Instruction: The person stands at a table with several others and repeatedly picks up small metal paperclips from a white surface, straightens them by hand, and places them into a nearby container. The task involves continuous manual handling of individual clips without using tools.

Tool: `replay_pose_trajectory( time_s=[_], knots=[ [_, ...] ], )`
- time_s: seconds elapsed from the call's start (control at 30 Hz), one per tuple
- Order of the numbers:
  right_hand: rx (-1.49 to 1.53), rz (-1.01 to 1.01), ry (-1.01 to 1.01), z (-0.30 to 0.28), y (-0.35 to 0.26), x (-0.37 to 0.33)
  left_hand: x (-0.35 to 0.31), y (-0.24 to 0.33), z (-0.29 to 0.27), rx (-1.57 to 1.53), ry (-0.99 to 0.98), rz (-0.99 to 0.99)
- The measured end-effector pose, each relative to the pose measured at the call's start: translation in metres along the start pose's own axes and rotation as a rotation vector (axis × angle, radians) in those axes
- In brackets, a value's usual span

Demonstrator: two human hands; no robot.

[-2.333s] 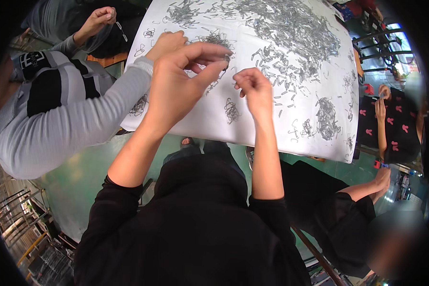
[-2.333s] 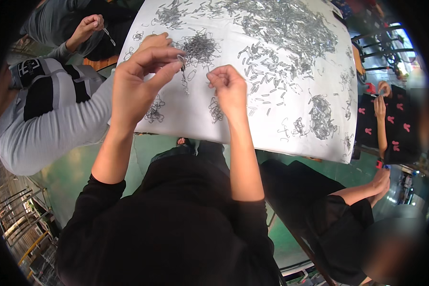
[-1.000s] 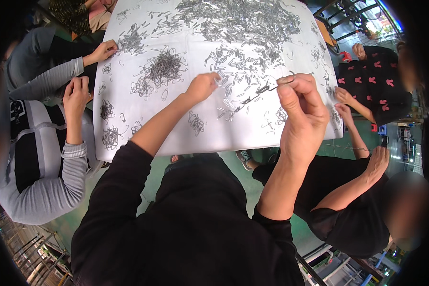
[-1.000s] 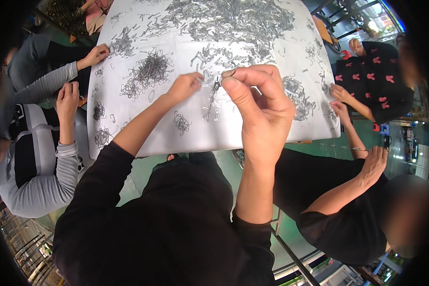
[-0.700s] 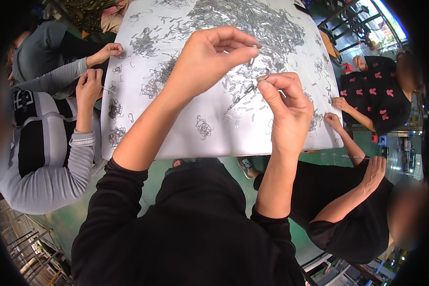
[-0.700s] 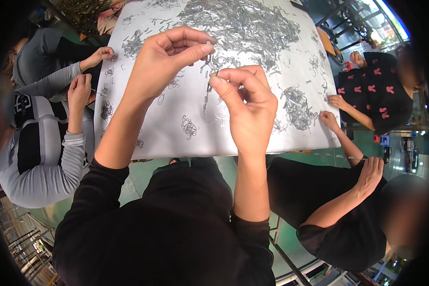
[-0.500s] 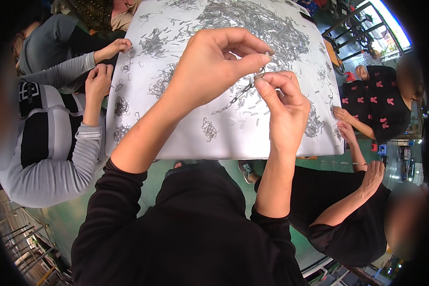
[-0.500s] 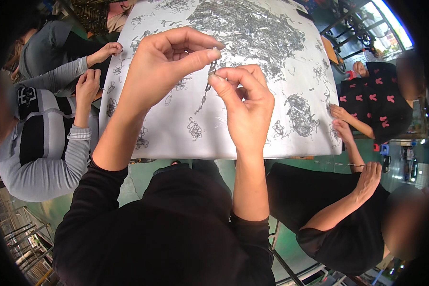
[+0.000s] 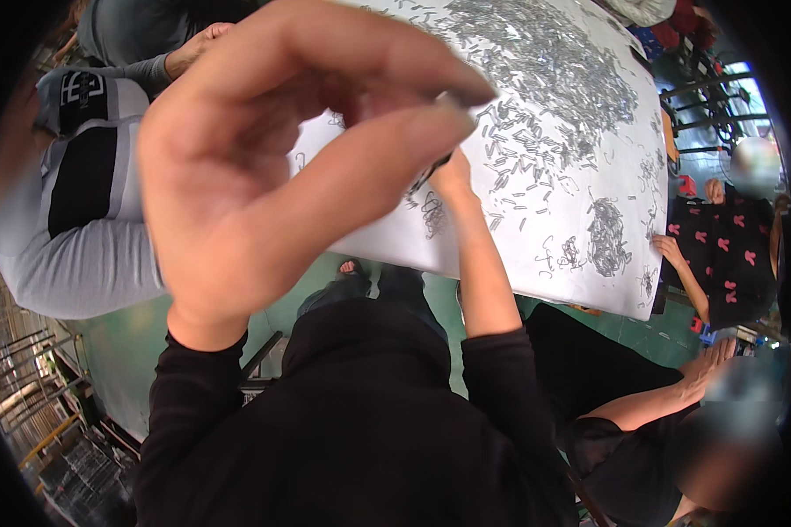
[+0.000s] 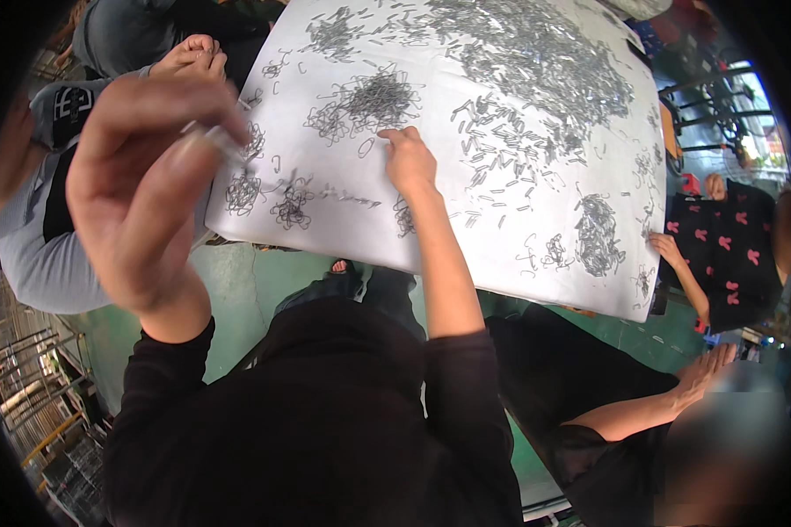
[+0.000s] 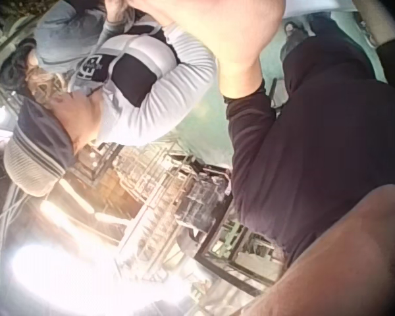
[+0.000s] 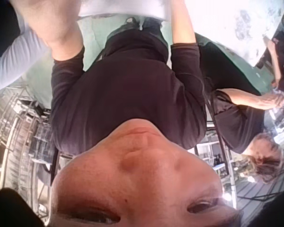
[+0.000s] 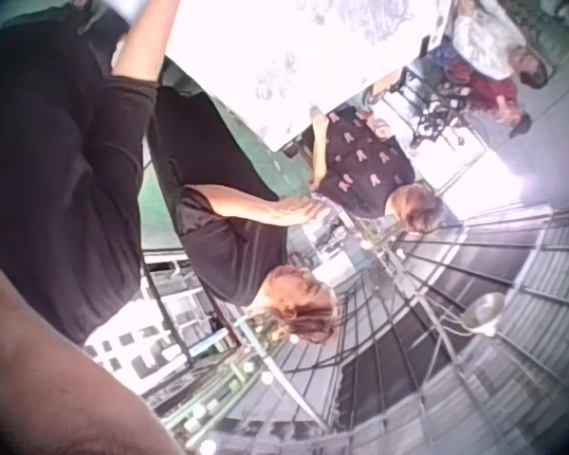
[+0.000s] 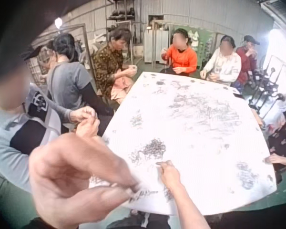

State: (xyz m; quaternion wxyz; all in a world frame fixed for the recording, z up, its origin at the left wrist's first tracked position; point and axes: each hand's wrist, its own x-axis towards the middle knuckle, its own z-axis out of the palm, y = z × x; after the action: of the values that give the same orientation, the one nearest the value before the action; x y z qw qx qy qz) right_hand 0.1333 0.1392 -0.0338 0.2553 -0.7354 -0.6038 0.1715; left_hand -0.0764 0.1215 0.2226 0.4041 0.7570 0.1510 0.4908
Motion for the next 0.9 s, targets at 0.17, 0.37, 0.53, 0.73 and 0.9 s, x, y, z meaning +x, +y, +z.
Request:
replay_pose_trajectory(
  time_s=[0.17, 0.37, 0.53, 0.73, 0.9],
  knots=[
    [-0.399, -0.144, -0.164, 0.06, 0.011, 0.012, -0.041, 0.016, -0.019, -0.041, -0.013, -0.055],
    [-0.262, -0.153, -0.165, 0.045, 0.022, 0.016, -0.116, 0.023, -0.04, -0.077, 0.17, -0.201],
    [-0.282, -0.293, -0.168, 0.048, 0.019, 0.038, -0.167, 0.022, -0.046, 0.037, 0.209, -0.342],
    [-0.5, -0.249, -0.362, 0.051, 0.03, 0.039, -0.201, 0.023, -0.044, 0.055, 0.237, -0.375],
    [-0.237, 0.043, -0.549, 0.047, 0.014, 0.017, -0.214, 0.017, -0.047, 0.077, 0.254, -0.403]
  ],
)
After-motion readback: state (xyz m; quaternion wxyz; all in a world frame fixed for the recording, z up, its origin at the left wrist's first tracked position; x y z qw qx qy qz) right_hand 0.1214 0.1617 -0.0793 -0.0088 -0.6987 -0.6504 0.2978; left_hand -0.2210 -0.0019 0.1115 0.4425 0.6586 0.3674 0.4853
